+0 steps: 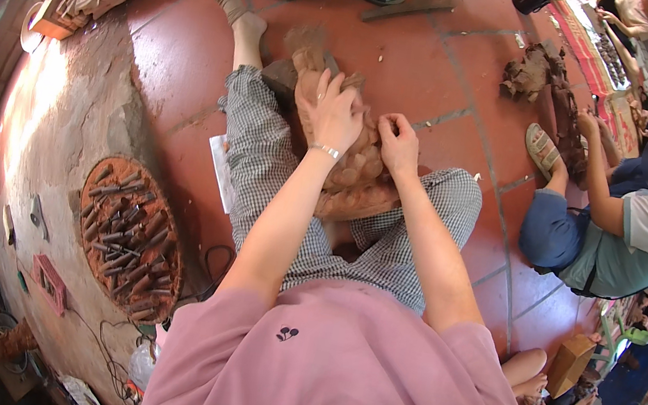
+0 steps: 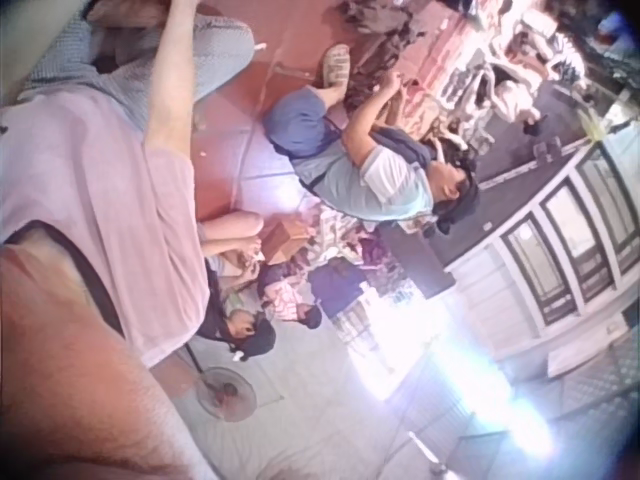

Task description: The person sits on the floor and carves a wooden figurine using a small carving tool. They hold the wood steady with one hand while shaping details with the other, occasionally rotating the piece to access different angles.

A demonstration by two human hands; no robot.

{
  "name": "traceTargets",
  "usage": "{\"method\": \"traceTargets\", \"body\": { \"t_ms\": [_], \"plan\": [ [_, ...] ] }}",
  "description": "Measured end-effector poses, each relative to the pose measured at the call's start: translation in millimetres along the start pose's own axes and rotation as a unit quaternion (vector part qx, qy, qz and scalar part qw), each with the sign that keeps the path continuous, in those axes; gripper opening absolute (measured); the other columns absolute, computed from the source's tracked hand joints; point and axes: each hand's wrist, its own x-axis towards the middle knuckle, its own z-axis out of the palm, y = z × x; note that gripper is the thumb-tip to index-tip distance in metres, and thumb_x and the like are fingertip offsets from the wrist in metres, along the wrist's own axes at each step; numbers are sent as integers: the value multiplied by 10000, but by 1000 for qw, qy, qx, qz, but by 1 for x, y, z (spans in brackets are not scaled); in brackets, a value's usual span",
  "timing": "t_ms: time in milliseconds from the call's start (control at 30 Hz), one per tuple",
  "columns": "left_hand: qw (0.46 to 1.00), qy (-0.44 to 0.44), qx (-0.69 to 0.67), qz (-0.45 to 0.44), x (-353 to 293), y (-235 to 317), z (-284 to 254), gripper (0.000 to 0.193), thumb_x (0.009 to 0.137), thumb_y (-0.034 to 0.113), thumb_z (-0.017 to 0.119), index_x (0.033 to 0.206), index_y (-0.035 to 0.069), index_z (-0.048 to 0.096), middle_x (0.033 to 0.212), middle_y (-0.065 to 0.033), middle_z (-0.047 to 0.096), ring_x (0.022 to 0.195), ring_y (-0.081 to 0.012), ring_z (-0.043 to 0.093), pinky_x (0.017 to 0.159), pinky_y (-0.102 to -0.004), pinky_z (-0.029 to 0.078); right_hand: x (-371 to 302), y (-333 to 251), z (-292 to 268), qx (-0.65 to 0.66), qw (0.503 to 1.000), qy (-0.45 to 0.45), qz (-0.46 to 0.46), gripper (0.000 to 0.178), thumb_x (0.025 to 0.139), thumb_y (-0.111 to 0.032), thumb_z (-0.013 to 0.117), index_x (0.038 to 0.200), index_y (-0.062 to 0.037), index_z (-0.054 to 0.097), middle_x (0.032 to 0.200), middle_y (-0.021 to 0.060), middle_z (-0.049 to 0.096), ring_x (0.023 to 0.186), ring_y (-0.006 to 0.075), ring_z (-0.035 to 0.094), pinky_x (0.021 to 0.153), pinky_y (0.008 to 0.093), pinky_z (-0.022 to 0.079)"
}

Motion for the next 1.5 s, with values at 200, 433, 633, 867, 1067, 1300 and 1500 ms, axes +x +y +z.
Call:
{"method": "traceTargets", "body": {
  "t_ms": [200, 433, 633, 867, 1067, 1300, 1500],
  "plan": [
    [999, -14, -38, -15, 7, 1, -15, 216, 741, 247, 807, 747, 131, 625, 1382, -16, 572, 1438, -338, 309, 1033, -782, 218, -2, -5, 0, 10, 1000, 13, -6, 317, 869, -368, 656, 993, -77, 684, 914, 183, 705, 887, 357, 680, 777, 411, 523],
    [980, -57, -163, 100, 11, -41, -16, 186, 706, 216, 815, 713, 137, 647, 1379, 22, 587, 1443, -331, 313, 1127, -673, 141, -3, -7, -3, 13, 1000, 18, -17, 298, 897, -313, 651, 1020, -42, 665, 875, 153, 701, 831, 271, 685, 752, 359, 521],
    [968, -62, -192, 150, 16, -54, -28, 145, 625, 162, 848, 690, 139, 721, 1417, -1, 566, 1451, -339, 304, 1169, -593, 155, -7, -22, -7, 4, 999, -24, 43, 328, 883, -370, 636, 1018, -74, 670, 918, 137, 718, 899, 319, 682, 805, 410, 517],
    [929, -167, -265, 196, 36, -86, -40, 165, 599, 37, 835, 705, 99, 725, 1447, -60, 536, 1463, -341, 289, 1168, -519, 257, -4, -12, -2, 2, 1000, 1, 2, 304, 904, -318, 646, 1014, -35, 669, 842, 110, 697, 815, 231, 668, 759, 350, 511],
    [942, -140, -204, 225, 39, -69, -35, 153, 622, 140, 856, 691, 136, 719, 1429, -36, 546, 1436, -344, 332, 1159, -562, 230, -4, -17, -1, -12, 1000, -6, 12, 313, 902, -338, 637, 1012, -47, 670, 874, 118, 702, 845, 253, 668, 773, 366, 509],
    [923, -194, -220, 249, 50, -76, -46, 144, 619, 140, 855, 674, 154, 721, 1420, -32, 557, 1452, -332, 313, 1170, -546, 183, -6, -18, -5, 2, 1000, -17, 22, 325, 888, -373, 628, 994, -67, 668, 880, 130, 712, 875, 305, 684, 786, 395, 515],
    [932, -149, -195, 265, 39, -55, -37, 159, 627, 134, 839, 654, 166, 685, 1362, -7, 603, 1432, -298, 356, 1170, -551, 160, -4, -17, -5, -16, 1000, -3, 8, 325, 895, -366, 623, 988, -57, 663, 862, 141, 705, 852, 313, 682, 773, 396, 513]
  ]
}}
